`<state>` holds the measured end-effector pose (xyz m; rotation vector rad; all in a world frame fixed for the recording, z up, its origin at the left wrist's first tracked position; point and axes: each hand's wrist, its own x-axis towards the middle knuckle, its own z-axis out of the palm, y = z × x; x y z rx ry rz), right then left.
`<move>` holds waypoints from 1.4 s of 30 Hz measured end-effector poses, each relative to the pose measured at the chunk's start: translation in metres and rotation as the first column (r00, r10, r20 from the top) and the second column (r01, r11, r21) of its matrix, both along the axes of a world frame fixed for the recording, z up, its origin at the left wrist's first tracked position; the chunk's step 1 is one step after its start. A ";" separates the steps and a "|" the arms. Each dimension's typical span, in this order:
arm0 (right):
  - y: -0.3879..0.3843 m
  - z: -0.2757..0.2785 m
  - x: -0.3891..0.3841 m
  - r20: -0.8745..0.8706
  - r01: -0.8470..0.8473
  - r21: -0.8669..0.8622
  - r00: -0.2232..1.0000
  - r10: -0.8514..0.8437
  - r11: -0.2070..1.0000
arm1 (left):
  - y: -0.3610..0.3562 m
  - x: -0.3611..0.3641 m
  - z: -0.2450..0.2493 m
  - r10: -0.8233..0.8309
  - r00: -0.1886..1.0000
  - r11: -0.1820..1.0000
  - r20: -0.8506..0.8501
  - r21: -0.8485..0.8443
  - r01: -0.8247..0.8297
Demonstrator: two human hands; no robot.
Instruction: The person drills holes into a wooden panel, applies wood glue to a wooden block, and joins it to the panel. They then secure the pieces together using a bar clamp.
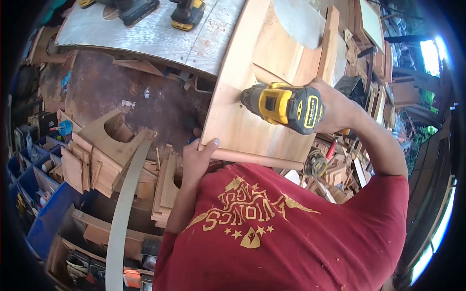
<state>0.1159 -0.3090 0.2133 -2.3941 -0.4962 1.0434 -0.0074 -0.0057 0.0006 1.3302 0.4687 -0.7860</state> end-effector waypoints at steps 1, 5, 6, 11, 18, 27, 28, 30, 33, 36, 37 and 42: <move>0.003 0.004 -0.001 0.022 0.014 0.032 1.000 -0.015 0.999 | -0.005 0.000 0.005 0.095 0.995 0.995 0.024 -0.021 -0.095; 0.010 0.039 -0.013 0.118 0.087 -0.015 0.989 -0.084 0.996 | -0.001 -0.005 -0.010 0.051 0.994 0.999 0.097 0.005 -0.051; 0.004 0.050 -0.015 0.278 -0.077 -0.017 0.957 0.078 0.997 | 0.000 -0.005 -0.015 0.051 0.994 0.999 0.100 0.009 -0.053; -0.058 0.091 -0.085 0.414 0.195 0.007 0.892 -0.180 0.981 | 0.000 -0.001 -0.007 0.003 0.995 1.000 0.105 0.019 -0.005; -0.076 0.056 -0.172 0.218 0.661 0.735 -0.022 -0.976 0.149 | -0.007 -0.010 -0.006 0.122 0.988 0.992 0.094 -0.038 -0.118; -0.216 -0.056 -0.076 -0.054 0.103 0.986 -0.538 -0.841 -0.129 | -0.038 -0.036 0.002 0.507 0.858 0.841 -0.079 -0.172 -0.512; -0.235 -0.067 -0.060 0.018 0.162 0.982 -0.592 -0.806 -0.096 | -0.041 -0.042 0.002 0.553 0.829 0.813 -0.078 -0.168 -0.558; -0.268 -0.084 -0.022 0.025 0.084 0.995 -0.692 -0.721 -0.046 | -0.060 -0.052 0.009 0.628 0.767 0.744 -0.136 -0.184 -0.642; -0.329 -0.122 0.026 0.114 0.225 0.971 -0.735 -0.668 -0.082 | -0.083 -0.064 -0.015 0.679 0.721 0.692 -0.140 -0.207 -0.692; -0.348 -0.162 0.034 0.246 0.404 0.914 -0.645 -0.724 -0.049 | -0.095 -0.081 -0.018 0.704 0.703 0.681 -0.102 -0.183 -0.709; -0.354 -0.175 0.034 0.304 0.485 0.873 -0.605 -0.735 -0.038 | -0.098 -0.082 -0.014 0.725 0.684 0.668 -0.081 -0.160 -0.727; -0.361 -0.208 0.046 0.281 0.453 0.891 -0.588 -0.759 -0.021 | -0.109 -0.083 -0.008 0.771 0.631 0.620 -0.089 -0.125 -0.775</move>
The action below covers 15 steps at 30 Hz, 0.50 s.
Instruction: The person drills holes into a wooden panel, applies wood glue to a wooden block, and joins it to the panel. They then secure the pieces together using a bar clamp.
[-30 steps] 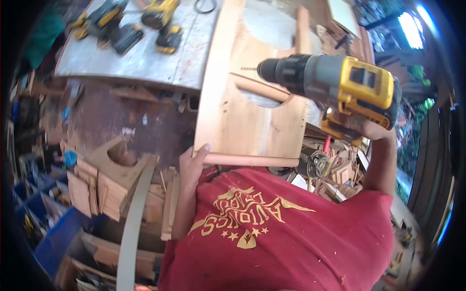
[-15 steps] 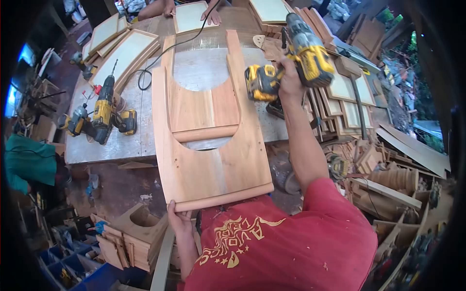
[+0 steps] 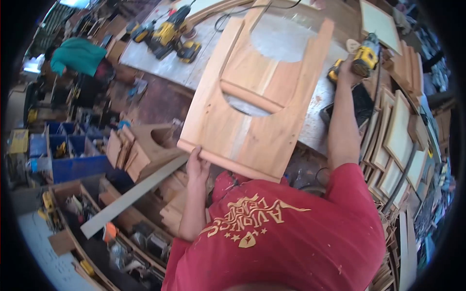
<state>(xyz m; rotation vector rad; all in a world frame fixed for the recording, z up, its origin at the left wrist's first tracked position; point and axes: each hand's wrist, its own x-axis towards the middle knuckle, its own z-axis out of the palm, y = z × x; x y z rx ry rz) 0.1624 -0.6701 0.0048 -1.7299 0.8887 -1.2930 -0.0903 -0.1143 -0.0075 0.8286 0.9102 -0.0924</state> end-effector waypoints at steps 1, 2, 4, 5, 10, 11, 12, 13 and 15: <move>-0.002 0.001 -0.001 -0.078 -0.011 -0.007 0.997 0.010 1.000 | -0.001 -0.002 -0.003 0.007 1.000 1.000 0.017 -0.005 -0.006; -0.008 0.002 0.000 -0.151 -0.018 -0.022 0.988 0.014 1.000 | -0.003 0.000 -0.002 0.007 1.000 1.000 0.015 0.010 -0.007; -0.009 -0.004 -0.009 -0.154 -0.086 0.063 0.983 0.095 0.994 | -0.006 -0.002 0.010 -0.001 1.000 1.000 0.014 0.031 0.001; -0.011 -0.004 -0.011 -0.171 -0.123 0.130 0.975 0.144 0.984 | -0.006 -0.002 0.013 -0.017 1.000 0.999 0.010 0.038 0.016; -0.012 0.010 -0.026 -0.322 -0.116 0.127 0.934 0.151 0.985 | 0.003 -0.001 0.008 -0.104 0.994 0.994 0.027 0.032 0.103; -0.005 0.015 -0.035 -0.331 -0.091 0.119 0.935 0.126 0.989 | 0.005 0.001 0.007 -0.134 0.990 0.991 0.032 0.030 0.133; 0.006 0.022 -0.043 -0.338 -0.059 0.109 0.936 0.093 0.992 | 0.005 0.002 0.007 -0.128 0.991 0.992 0.027 0.023 0.127; 0.012 0.028 -0.051 -0.344 -0.025 0.096 0.937 0.056 0.995 | 0.005 0.003 0.008 -0.124 0.992 0.992 0.023 0.014 0.124; 0.016 0.033 -0.066 -0.264 -0.067 0.096 0.960 0.090 0.993 | 0.006 0.004 0.005 -0.141 0.990 0.990 0.018 -0.014 0.141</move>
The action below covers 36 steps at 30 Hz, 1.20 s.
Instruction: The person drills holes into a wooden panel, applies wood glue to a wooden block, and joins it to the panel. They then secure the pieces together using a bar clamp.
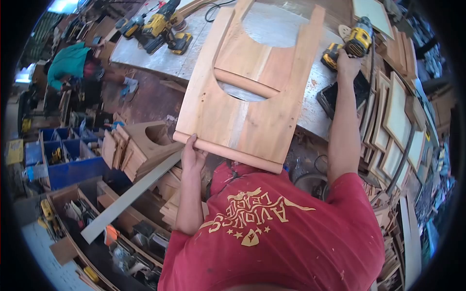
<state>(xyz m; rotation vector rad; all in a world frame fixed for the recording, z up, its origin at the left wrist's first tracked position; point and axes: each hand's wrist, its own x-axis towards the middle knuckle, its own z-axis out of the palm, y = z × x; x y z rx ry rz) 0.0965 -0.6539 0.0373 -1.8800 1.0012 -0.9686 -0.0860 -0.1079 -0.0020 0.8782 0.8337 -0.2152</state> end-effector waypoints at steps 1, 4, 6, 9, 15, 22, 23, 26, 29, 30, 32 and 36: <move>0.012 0.011 -0.008 0.044 -0.020 0.001 0.999 0.020 1.000 | 0.003 0.001 -0.002 -0.019 1.000 1.000 -0.003 -0.017 0.019; 0.053 0.034 -0.050 0.175 -0.086 0.063 0.982 0.073 0.994 | 0.011 0.005 0.000 -0.068 0.998 0.995 0.006 -0.072 0.069; 0.095 0.040 -0.088 0.282 -0.179 0.042 0.946 0.160 0.983 | 0.017 0.006 -0.004 -0.097 0.995 0.988 0.001 -0.118 0.096; 0.179 0.025 -0.163 0.132 -0.243 0.015 0.962 0.239 0.970 | 0.020 0.007 0.000 -0.145 0.989 0.979 0.024 -0.139 0.147; 0.245 -0.028 -0.259 -0.127 -0.302 0.641 0.865 0.486 0.706 | 0.030 0.008 -0.002 -0.218 0.973 0.958 0.070 -0.174 0.227; 0.287 0.059 -0.268 0.068 -0.450 0.652 0.836 0.544 0.610 | 0.054 0.020 0.017 -0.223 0.965 0.957 0.139 -0.155 0.244; 0.293 0.081 -0.264 0.116 -0.495 0.638 0.819 0.562 0.590 | 0.058 0.023 0.018 -0.208 0.968 0.959 0.143 -0.167 0.231; 0.316 0.122 -0.250 0.263 -0.631 0.570 0.747 0.610 0.527 | 0.069 0.032 0.018 -0.163 0.969 0.954 0.186 -0.222 0.203; 0.350 0.170 -0.226 0.221 -0.654 0.583 0.699 0.680 0.482 | 0.074 0.041 0.024 -0.171 0.958 0.954 0.230 -0.205 0.220; 0.358 0.172 -0.217 0.178 -0.683 0.537 0.666 0.725 0.495 | 0.073 0.046 0.027 -0.182 0.952 0.955 0.246 -0.185 0.230; 0.378 0.167 -0.201 0.153 -0.724 0.486 0.622 0.768 0.490 | 0.071 0.049 0.033 -0.143 0.940 0.967 0.310 -0.158 0.199; 0.401 0.165 -0.180 0.213 -0.859 0.320 0.476 0.853 0.399 | 0.083 0.067 0.041 -0.145 0.930 0.962 0.338 -0.171 0.212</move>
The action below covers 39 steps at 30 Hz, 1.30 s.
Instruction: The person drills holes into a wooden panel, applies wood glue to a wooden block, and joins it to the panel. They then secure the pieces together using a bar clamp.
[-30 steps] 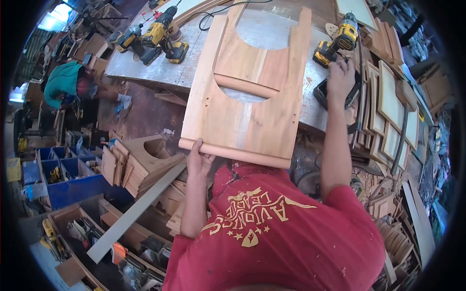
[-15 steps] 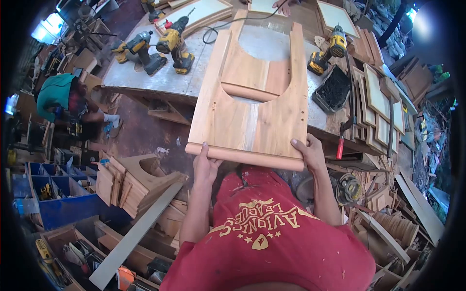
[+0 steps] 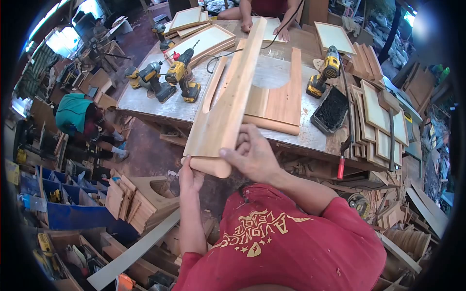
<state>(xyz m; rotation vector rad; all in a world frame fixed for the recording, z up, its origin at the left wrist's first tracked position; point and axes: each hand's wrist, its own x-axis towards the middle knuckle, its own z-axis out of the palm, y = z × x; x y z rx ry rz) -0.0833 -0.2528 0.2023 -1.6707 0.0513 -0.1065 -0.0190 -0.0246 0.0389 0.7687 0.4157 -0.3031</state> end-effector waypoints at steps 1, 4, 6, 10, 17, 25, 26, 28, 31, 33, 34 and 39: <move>0.004 0.004 0.003 0.021 -0.053 -0.018 0.998 0.053 0.998 | -0.003 -0.003 0.018 -0.022 1.000 0.999 0.013 0.040 0.021; 0.015 0.009 0.014 0.165 -0.190 -0.120 0.964 0.209 0.974 | -0.004 -0.008 0.046 -0.072 0.994 0.968 0.086 0.247 0.049; 0.023 0.011 0.020 0.186 -0.250 -0.226 0.938 0.293 0.942 | 0.007 -0.005 0.044 -0.096 0.983 0.908 0.158 0.419 0.021; 0.032 0.000 0.035 0.301 -0.255 -0.268 0.894 0.332 0.929 | 0.004 -0.018 0.101 -0.162 0.937 0.735 0.310 0.671 -0.095; 0.020 -0.015 0.081 0.447 -0.322 -0.369 0.761 0.470 0.872 | -0.002 -0.008 0.191 -0.254 0.687 0.576 0.681 0.677 -0.458; 0.025 -0.031 0.112 0.746 -0.008 -0.341 0.606 0.276 0.940 | -0.017 0.002 0.215 -0.218 0.773 0.168 0.596 0.803 -0.572; 0.032 -0.034 0.109 0.773 -0.022 -0.339 0.563 0.292 0.940 | -0.016 0.003 0.213 -0.195 0.770 0.196 0.607 0.793 -0.576; 0.045 -0.043 0.104 0.785 -0.068 -0.395 0.493 0.375 0.916 | -0.014 0.003 0.213 -0.194 0.771 0.225 0.607 0.792 -0.568; 0.053 -0.054 0.114 0.731 -0.077 -0.503 0.494 0.471 0.861 | -0.011 0.004 0.213 -0.180 0.779 0.270 0.601 0.791 -0.548; 0.057 -0.061 0.144 0.747 0.051 -0.460 0.562 0.356 0.886 | -0.006 0.007 0.214 -0.179 0.787 0.259 0.591 0.800 -0.542; 0.049 -0.056 0.155 0.699 0.083 -0.447 0.654 0.290 0.891 | -0.003 0.008 0.214 -0.179 0.793 0.233 0.582 0.808 -0.541; 0.039 -0.057 0.199 0.648 0.225 -0.193 0.760 -0.048 0.955 | 0.005 0.019 0.211 -0.131 0.785 0.214 0.605 0.791 -0.574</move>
